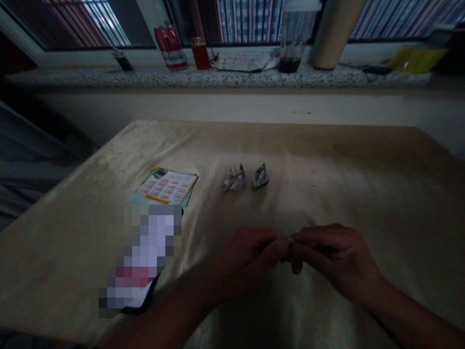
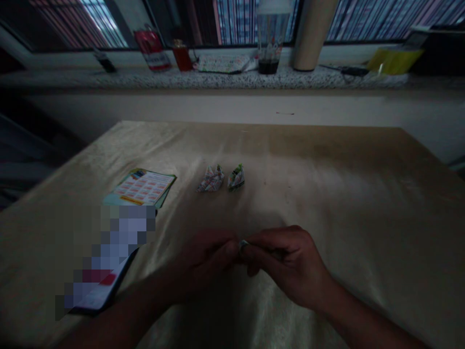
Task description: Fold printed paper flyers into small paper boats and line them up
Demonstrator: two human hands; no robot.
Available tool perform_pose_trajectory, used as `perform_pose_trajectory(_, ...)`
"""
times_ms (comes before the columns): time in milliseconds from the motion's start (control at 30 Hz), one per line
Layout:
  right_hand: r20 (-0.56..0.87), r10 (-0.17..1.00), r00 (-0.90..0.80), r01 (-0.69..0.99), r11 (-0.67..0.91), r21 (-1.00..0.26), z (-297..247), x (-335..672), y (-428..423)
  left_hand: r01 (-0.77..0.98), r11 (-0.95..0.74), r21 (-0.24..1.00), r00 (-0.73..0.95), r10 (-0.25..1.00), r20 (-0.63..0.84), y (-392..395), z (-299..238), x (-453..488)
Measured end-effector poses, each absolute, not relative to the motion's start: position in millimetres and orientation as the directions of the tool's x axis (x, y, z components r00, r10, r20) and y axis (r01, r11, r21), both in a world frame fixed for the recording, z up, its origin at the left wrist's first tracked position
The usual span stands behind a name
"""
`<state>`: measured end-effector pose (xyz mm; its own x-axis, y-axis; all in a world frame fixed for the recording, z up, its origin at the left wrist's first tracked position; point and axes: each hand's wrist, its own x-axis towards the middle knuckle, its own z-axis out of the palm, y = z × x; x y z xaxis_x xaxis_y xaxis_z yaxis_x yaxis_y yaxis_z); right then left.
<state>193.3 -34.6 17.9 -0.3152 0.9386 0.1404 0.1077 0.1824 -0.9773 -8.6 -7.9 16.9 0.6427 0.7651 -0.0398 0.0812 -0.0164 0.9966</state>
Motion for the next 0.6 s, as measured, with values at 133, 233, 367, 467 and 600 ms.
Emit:
perform_pose_trajectory(133, -0.019, 0.940, -0.341, -0.015, -0.026, -1.000, 15.0, 194.2, -34.4, 0.127, -0.197, 0.972, 0.725, 0.687, 0.045, -11.2, 19.1, -6.6)
perform_pose_trajectory(233, -0.081, 0.921, -0.382, -0.073, -0.117, -0.990, 13.1, 195.6, -33.7, 0.176, -0.206, 0.963, 0.698, 0.716, 0.026, -13.2, 17.5, -4.1)
perform_pose_trajectory(367, -0.065, 0.924, -0.377, -0.062, -0.095, -0.994, 13.5, 195.9, -35.0, 0.143, -0.159, 0.977, 0.731, 0.683, 0.004, -14.3, 18.3, -1.9)
perform_pose_trajectory(467, -0.040, 0.932, -0.361, -0.036, -0.057, -0.998, 15.5, 194.1, -36.0, 0.117, -0.134, 0.984, 0.718, 0.696, 0.010, -14.6, 19.3, -2.3)
perform_pose_trajectory(600, -0.043, 0.929, -0.369, 0.077, -0.015, -0.997, 20.4, 191.7, -38.0, 0.142, -0.146, 0.979, 0.670, 0.742, 0.014, -15.4, 17.7, -3.7)
